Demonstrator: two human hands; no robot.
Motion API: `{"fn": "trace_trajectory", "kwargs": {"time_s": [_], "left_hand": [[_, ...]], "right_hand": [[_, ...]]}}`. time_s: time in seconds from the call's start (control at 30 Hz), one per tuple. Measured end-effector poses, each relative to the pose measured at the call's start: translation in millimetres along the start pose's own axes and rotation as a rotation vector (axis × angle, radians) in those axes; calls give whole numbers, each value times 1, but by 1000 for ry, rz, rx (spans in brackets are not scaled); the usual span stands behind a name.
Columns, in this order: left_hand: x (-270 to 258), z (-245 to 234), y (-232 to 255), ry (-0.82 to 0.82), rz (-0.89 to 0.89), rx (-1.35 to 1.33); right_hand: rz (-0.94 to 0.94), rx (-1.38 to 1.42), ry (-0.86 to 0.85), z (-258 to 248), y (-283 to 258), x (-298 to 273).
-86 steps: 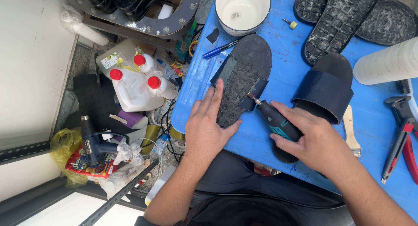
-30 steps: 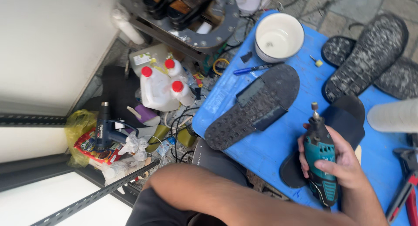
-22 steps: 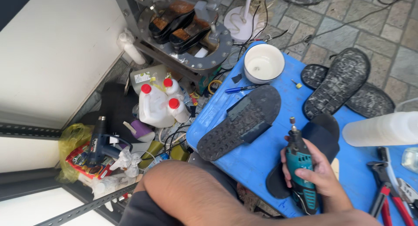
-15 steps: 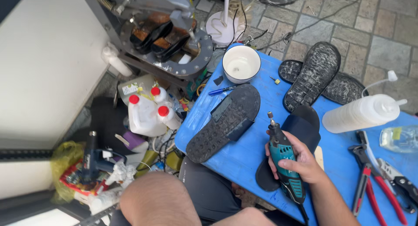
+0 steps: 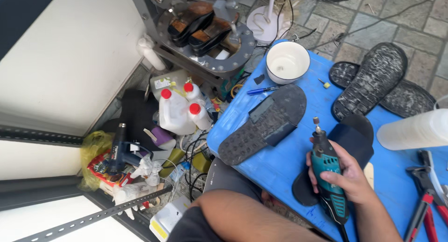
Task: The person applies a white liquid to the sole of a black slide sandal using a brush, then wipes the brush with a cloth. They then use a rotary tool to grind the sole surface of the sandal, removing material and smoothing the area.
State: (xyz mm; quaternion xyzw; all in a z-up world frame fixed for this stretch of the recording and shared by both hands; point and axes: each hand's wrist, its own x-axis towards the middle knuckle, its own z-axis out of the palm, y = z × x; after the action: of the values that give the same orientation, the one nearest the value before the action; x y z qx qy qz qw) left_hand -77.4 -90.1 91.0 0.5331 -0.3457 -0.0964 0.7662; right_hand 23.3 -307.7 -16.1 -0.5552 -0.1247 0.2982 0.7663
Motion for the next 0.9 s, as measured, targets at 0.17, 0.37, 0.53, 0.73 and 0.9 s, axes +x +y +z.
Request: {"fn": "trace_trajectory", "kwargs": {"time_s": [0.17,0.37,0.53,0.73,0.9], "left_hand": [[-10,-19,1,49,44,57],[-5,-26,-4,109,80,190],[-12,-62,-22,447,142,694],[-29,-116,-44,684,-202,1480],[-35,-126,-56,493,-418,1337]], "right_hand": [[13,-6,50,0,2,-1],[-44,37,-15,-6,9,3],[16,-24,28,-7,7,0],[17,-27,62,0,7,2],[34,-112,100,9,0,3]]}}
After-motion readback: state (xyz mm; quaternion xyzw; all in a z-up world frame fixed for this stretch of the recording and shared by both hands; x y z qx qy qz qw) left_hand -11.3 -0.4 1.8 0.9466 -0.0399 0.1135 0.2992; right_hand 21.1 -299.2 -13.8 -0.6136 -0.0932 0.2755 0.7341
